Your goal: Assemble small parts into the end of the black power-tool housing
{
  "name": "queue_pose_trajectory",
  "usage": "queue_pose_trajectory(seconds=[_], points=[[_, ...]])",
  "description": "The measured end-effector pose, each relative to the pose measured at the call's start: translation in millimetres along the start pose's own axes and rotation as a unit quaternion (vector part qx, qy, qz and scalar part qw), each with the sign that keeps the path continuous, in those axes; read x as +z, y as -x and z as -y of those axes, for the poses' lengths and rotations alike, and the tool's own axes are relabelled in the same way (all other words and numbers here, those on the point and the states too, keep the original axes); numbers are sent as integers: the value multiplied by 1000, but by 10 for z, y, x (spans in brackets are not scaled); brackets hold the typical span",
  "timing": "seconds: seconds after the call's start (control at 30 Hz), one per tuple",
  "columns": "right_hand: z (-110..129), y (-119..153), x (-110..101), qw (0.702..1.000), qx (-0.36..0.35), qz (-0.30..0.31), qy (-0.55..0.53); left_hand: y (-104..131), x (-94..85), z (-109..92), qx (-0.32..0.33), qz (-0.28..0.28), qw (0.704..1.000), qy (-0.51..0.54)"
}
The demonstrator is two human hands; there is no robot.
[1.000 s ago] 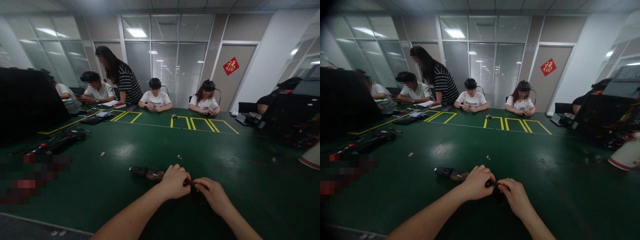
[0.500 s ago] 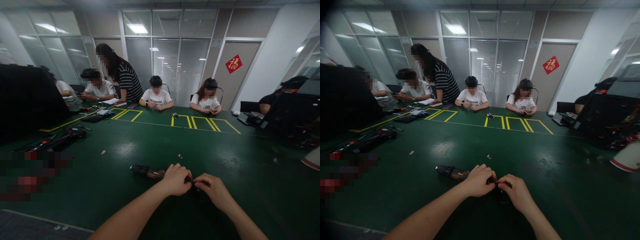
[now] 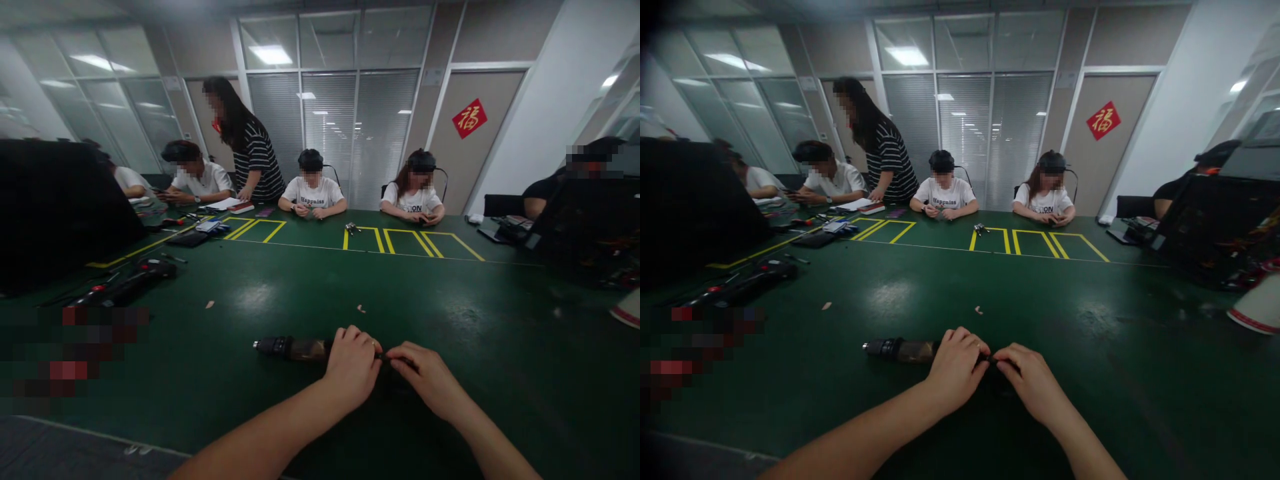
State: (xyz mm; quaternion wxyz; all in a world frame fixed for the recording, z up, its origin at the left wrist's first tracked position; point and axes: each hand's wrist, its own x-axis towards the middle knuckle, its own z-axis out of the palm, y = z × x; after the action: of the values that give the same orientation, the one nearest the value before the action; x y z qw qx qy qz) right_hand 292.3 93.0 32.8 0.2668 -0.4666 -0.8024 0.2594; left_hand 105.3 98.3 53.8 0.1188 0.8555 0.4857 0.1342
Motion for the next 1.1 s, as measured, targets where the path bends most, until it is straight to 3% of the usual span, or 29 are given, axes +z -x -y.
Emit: queue_pose_trajectory(seconds=[0.27, 0.57, 0.8, 0.93, 1.1], points=[[-54, 20, 153, 998, -16, -60, 7, 15, 38, -24, 8, -24, 1000, -12], [-75, 2, 226, 999, -4, -39, -31, 59, 30, 47, 33, -40, 999, 1], [-144, -3, 293, 999, 0, -51, -7, -14, 15, 210, 89, 4, 993, -78], [-208, -77, 285, 997, 6, -71, 12, -95, 87, 215, 136, -34, 980, -144], [-293, -228, 216, 995, 16, -88, 48, -224, 174, 226, 141, -68, 975, -156]])
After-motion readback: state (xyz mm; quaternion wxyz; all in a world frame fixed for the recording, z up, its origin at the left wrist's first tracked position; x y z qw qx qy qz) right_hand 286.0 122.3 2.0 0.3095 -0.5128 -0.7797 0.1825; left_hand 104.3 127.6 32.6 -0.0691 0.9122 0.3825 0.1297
